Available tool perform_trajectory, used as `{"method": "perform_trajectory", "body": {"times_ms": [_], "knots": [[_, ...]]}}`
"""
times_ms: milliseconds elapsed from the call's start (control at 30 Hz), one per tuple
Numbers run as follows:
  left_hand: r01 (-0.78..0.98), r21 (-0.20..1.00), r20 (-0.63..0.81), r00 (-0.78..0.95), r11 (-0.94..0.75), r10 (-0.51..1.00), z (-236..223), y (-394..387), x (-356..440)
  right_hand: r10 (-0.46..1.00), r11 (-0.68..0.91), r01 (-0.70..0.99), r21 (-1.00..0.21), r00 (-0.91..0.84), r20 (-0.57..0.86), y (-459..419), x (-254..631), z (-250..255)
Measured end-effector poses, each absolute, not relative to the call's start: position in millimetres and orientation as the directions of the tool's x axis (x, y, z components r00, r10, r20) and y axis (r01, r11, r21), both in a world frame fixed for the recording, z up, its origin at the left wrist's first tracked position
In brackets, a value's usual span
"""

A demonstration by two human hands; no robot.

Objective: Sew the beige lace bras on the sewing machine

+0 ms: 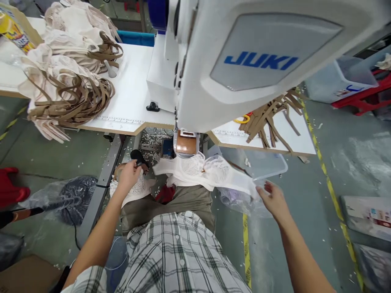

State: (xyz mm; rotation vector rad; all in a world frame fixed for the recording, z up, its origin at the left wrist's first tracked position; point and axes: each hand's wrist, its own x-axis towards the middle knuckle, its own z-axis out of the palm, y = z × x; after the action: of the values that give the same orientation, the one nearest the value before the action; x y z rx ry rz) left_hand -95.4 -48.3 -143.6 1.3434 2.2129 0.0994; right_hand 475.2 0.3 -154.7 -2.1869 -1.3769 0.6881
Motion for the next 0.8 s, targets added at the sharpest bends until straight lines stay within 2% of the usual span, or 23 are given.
{"method": "perform_trajectory", "body": {"times_ms": [67, 167, 233, 300, 400, 500, 600, 667, 733, 800], "knots": [[0.763, 0.188, -0.428, -0.503, 0.618, 0.751, -151, -77, -117, 0.929, -0.365, 0.705, -0.608, 0.315, -0.193, -4, 463, -172], [0.685, -0.008, -0.508, -0.630, 0.728, 0.587, -154, -118, -142, 0.960, -0.276, 0.677, -0.683, 0.167, -0.223, -6, 423, -182], [0.674, -0.070, -0.558, -0.638, 0.735, 0.532, -154, -135, -146, 0.972, -0.184, 0.643, -0.744, 0.009, -0.233, -4, 380, -176], [0.682, -0.101, -0.557, -0.642, 0.725, 0.527, -152, -143, -141, 0.940, -0.044, 0.617, -0.786, -0.240, -0.242, -2, 325, -161], [0.705, -0.114, -0.505, -0.648, 0.700, 0.570, -138, -143, -123, 0.754, 0.192, 0.520, -0.833, -0.621, -0.214, -6, 237, -133], [0.761, -0.044, -0.484, -0.583, 0.647, 0.653, -109, -141, -91, 0.563, 0.303, 0.363, -0.881, -0.814, -0.142, -21, 162, -115], [0.820, 0.130, -0.519, -0.423, 0.558, 0.743, -77, -145, -53, 0.321, 0.363, 0.274, -0.891, -0.934, -0.156, -36, 118, -109], [0.832, 0.253, -0.523, -0.312, 0.493, 0.793, -61, -148, -35, 0.172, 0.344, 0.255, -0.904, -0.963, -0.207, -41, 112, -105], [0.802, 0.363, -0.445, -0.298, 0.474, 0.844, -52, -147, -28, 0.158, 0.290, 0.261, -0.921, -0.962, -0.223, -38, 123, -94], [0.684, 0.572, -0.337, -0.306, 0.452, 0.890, -47, -136, -27, 0.267, 0.234, 0.273, -0.933, -0.941, -0.208, -29, 148, -73]]}}
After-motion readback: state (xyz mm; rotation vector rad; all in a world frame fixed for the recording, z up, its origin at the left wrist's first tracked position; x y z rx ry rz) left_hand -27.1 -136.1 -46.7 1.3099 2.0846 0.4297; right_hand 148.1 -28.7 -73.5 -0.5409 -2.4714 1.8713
